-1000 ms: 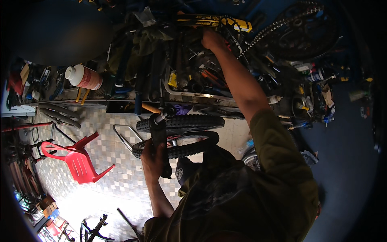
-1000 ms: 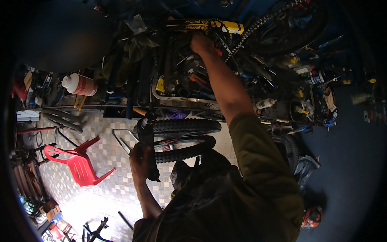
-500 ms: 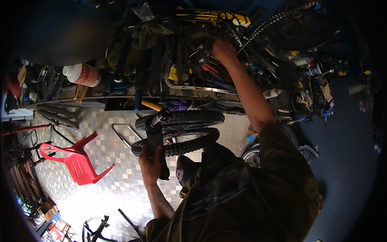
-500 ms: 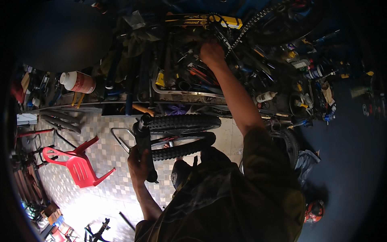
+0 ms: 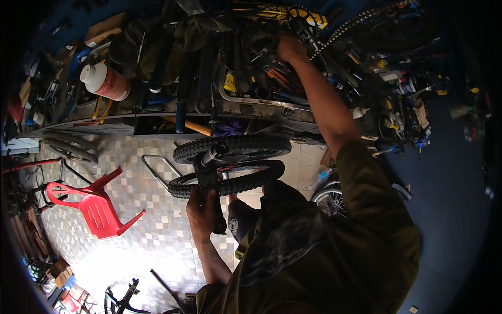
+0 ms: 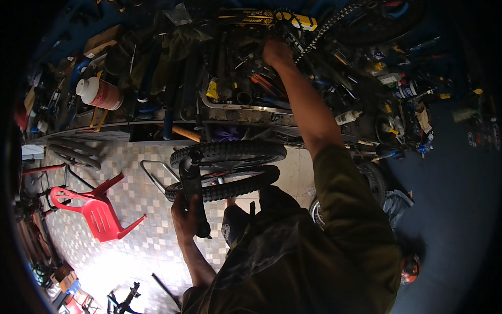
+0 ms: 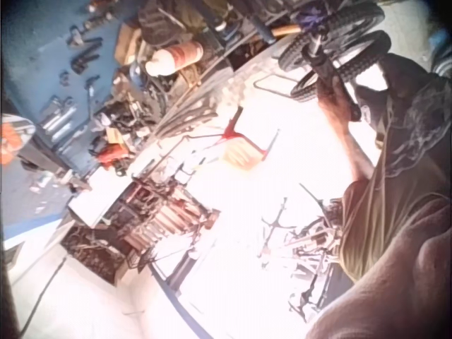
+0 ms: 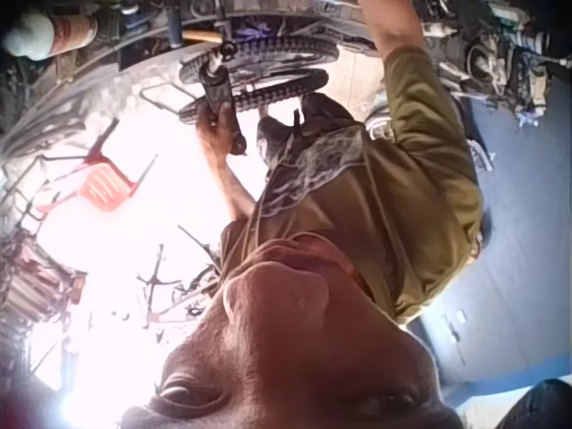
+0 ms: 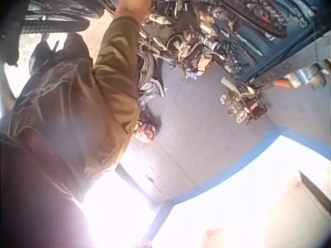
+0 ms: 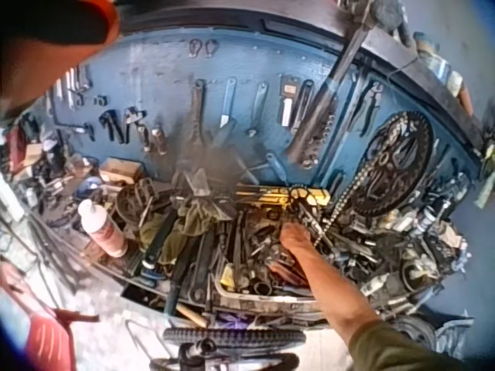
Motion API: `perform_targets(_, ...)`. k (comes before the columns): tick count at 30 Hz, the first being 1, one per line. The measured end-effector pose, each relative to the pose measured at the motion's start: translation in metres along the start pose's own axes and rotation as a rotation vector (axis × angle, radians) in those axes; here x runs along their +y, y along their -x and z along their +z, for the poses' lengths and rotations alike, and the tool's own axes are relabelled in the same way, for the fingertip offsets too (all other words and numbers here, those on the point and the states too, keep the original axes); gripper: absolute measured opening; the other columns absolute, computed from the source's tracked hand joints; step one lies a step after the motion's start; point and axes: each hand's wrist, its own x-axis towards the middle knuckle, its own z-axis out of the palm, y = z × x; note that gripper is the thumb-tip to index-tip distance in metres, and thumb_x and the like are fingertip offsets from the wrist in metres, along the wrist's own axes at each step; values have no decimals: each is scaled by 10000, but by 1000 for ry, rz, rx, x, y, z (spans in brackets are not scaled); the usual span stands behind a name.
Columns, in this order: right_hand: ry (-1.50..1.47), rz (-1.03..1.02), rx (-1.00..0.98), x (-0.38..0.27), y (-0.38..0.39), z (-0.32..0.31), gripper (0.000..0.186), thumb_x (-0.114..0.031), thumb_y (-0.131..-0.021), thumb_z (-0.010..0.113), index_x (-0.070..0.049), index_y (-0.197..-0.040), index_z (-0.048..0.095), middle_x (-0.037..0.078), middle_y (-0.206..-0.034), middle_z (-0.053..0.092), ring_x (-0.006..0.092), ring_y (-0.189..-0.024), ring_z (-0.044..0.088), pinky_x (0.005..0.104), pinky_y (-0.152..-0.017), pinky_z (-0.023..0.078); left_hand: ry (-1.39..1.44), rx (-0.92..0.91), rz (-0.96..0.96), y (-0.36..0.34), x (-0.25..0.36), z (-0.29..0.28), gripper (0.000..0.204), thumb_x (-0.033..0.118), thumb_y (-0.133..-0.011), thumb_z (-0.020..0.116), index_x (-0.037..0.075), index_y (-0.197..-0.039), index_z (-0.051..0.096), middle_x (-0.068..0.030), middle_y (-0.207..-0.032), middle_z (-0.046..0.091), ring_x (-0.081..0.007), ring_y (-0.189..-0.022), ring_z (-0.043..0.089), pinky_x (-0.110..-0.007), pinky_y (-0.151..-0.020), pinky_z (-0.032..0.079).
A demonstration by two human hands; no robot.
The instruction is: The person works on a bicycle frame mounted on a repair stand, using a screwdriver to adjust components near the bottom bracket and chainstay. The person repeatedly reaches for tools on a cluttered workbench and returns to the bike to continue adjustments.
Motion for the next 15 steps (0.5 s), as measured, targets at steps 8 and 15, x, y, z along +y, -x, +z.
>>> perform_targets(8,-42,-355,-43,-20,101,-23,530,-183,-903,687,-160,-1420,572,174,-1286,670,367,-1190,648,484,-987,534,13,8,18,-2,-12,-2,337,216,-997,671,-34,-1216,614,-145,-857,722,-159,-731,638,-345,-643,505)
perform_targets(15,1,-157,72,-13,83,-25,584,-156,-896,645,-149,-1467,522,198,-1379,600,420,-1175,638,516,-973,537,-5,-22,-4,-1,-19,-3,335,228,-998,671,-30,-1204,610,-151,-860,719,-160,-740,633,-358,-645,502)
